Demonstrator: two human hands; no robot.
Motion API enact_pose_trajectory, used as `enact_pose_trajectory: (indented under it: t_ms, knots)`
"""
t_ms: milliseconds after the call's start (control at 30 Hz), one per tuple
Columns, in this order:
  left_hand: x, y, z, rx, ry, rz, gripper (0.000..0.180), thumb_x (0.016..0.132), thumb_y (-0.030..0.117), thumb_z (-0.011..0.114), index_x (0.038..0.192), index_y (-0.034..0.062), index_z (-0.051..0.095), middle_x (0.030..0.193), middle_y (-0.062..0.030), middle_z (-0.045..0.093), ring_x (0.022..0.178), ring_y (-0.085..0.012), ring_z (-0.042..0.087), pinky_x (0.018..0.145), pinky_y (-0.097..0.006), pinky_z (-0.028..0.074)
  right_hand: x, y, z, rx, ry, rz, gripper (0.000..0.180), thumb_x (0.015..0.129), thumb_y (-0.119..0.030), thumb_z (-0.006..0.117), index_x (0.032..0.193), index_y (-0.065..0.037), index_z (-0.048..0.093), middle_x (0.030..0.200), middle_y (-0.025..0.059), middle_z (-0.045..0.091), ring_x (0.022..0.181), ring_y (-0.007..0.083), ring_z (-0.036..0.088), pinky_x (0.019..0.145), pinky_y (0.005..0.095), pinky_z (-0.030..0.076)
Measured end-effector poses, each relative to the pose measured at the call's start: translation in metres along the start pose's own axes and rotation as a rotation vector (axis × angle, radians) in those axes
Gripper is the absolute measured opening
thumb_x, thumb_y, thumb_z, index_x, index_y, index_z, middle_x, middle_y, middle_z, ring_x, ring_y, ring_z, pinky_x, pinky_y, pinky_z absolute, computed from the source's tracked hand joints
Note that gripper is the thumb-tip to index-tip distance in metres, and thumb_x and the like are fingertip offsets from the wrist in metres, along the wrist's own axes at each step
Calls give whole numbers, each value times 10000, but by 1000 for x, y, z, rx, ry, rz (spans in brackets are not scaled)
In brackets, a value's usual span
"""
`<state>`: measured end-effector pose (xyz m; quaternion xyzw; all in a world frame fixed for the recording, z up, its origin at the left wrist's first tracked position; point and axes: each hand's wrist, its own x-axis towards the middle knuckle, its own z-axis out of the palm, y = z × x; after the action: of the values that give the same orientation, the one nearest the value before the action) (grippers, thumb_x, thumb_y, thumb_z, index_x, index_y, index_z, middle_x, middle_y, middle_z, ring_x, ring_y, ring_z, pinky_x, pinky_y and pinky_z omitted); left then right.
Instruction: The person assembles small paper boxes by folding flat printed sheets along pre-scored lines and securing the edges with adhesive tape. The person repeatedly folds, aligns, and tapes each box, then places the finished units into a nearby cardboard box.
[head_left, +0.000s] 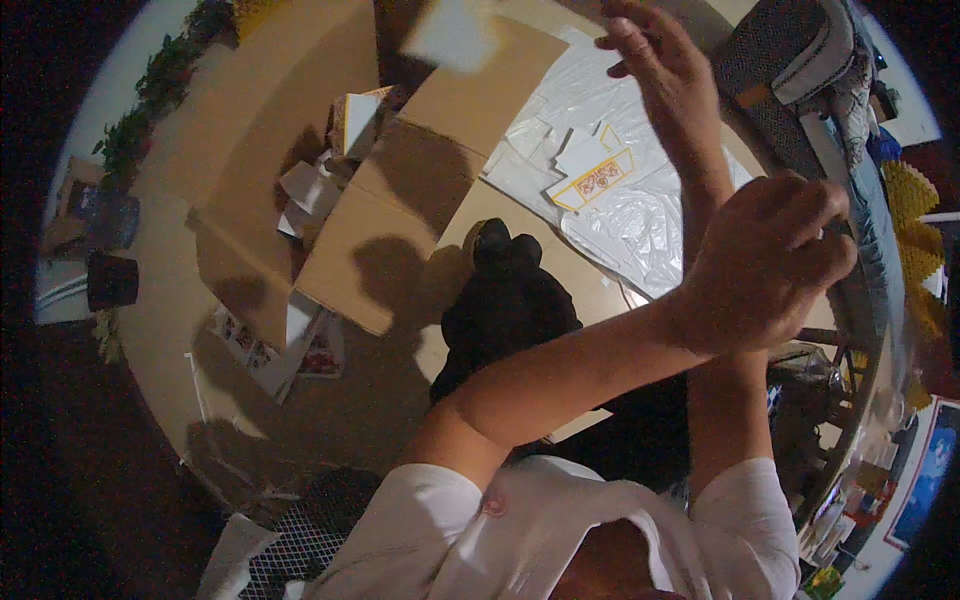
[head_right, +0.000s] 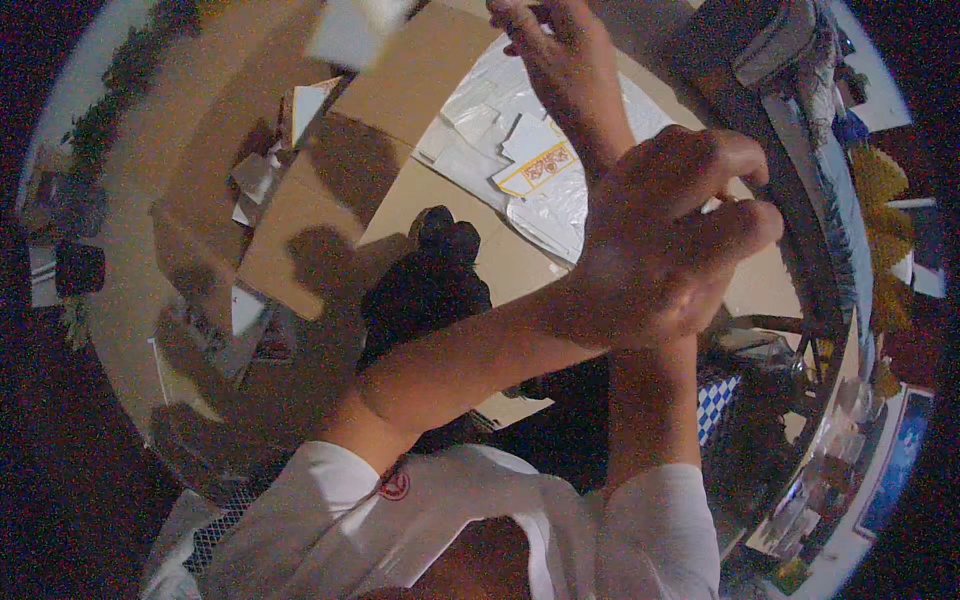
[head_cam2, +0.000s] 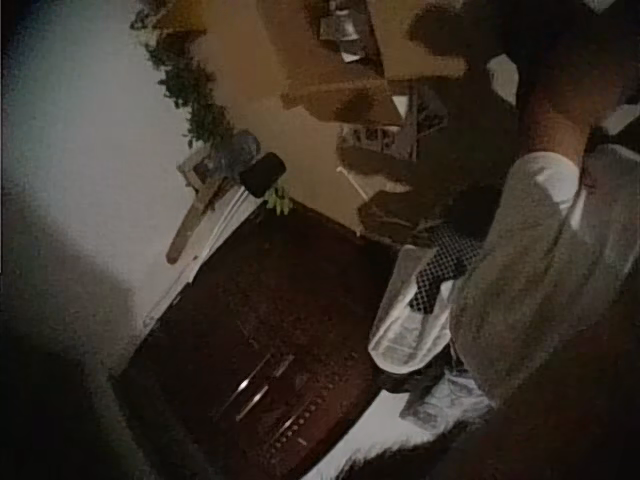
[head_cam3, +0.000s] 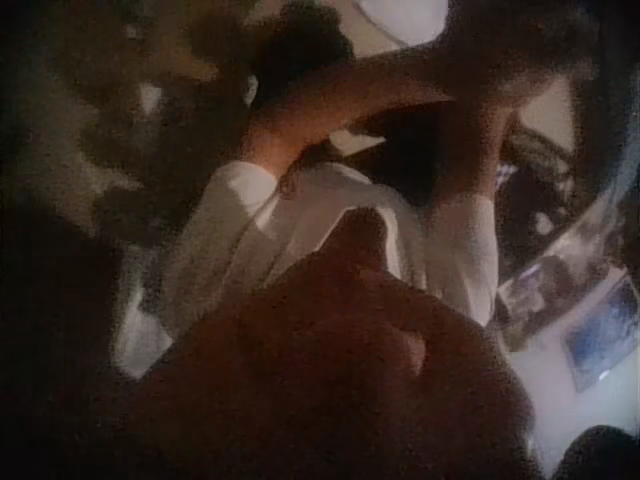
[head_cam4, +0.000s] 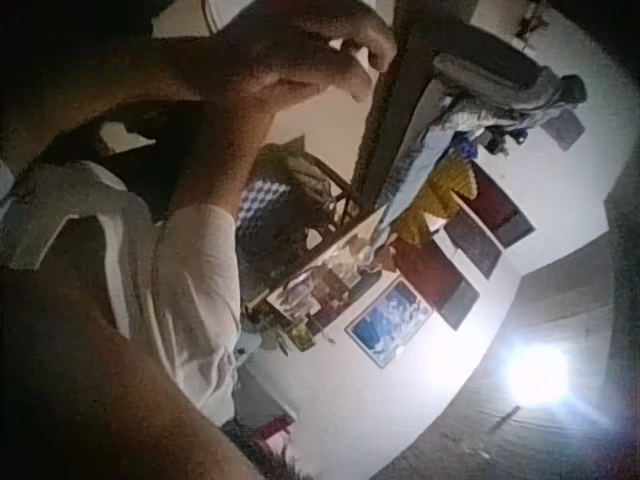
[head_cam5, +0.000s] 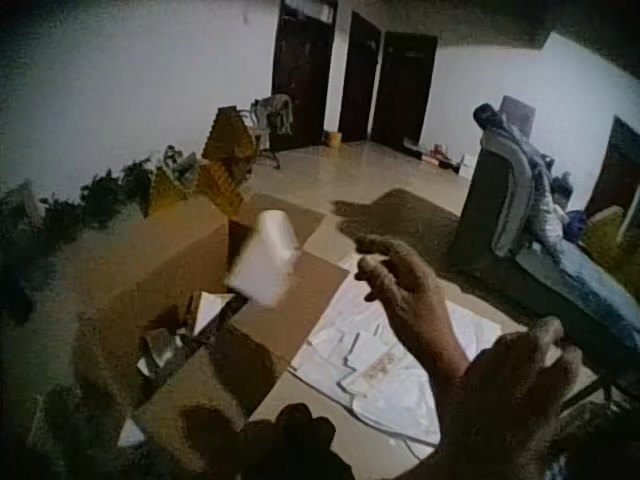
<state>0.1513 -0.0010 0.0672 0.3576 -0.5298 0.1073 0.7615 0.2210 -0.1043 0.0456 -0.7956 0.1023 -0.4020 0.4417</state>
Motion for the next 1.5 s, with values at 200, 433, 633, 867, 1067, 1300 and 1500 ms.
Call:
enact_pose_trajectory:
  t_ms: [200,433,633,867,1067,1300,1500]
  knots:
    - [-15,26,9,-59,-273,-251,150,705,113,633,816,17,599,902,-140,516,856,-290,515,712,-414,435,-109,185,-14,-193,-7,620,318,894,-200,635,1152,-19,591,913,111,682,791,171,664,686,308,523]
    - [-32,45,6,-154,-618,-507,210,780,208,592,879,25,621,978,-139,559,980,-306,525,899,-466,411,-253,350,-3,-637,-125,879,606,800,-287,734,1253,39,495,1116,263,616,1050,375,603,882,419,492]
    - [-52,22,-21,56,-856,-548,534,861,530,552,1111,69,647,1133,-139,595,1125,-312,517,980,-539,367,-240,376,45,-991,-277,639,923,693,-352,800,1397,-2,315,1415,290,339,1297,461,348,1049,516,364]
    - [-53,-15,-41,119,-1081,-428,509,888,429,487,1101,-12,628,1110,-202,591,1099,-366,537,993,-565,355,-251,432,40,-1037,-492,774,920,716,-434,765,1389,-6,308,1471,241,283,1374,412,274,882,484,517]
    - [-35,-17,-47,98,-1192,-403,510,912,364,410,1093,-67,614,1095,-250,588,1086,-414,551,1020,-592,334,-254,411,35,-1101,-475,583,833,792,-397,701,1416,-31,287,1489,197,279,1354,371,336,842,526,527]
    - [-23,-18,-48,144,-1255,-372,498,918,303,374,1071,-108,608,1065,-283,592,1071,-446,566,1038,-604,329,-251,420,47,-1235,-430,467,676,858,-293,600,1446,-174,289,1361,280,379,1229,447,458,700,533,563]
    - [-18,-21,-50,108,-1267,-450,439,879,248,437,1091,-100,600,1071,-266,595,1079,-424,569,1051,-573,334,-250,429,53,-1155,-527,431,457,889,-227,517,1329,-169,408,1200,267,471,1063,439,572,600,456,578]
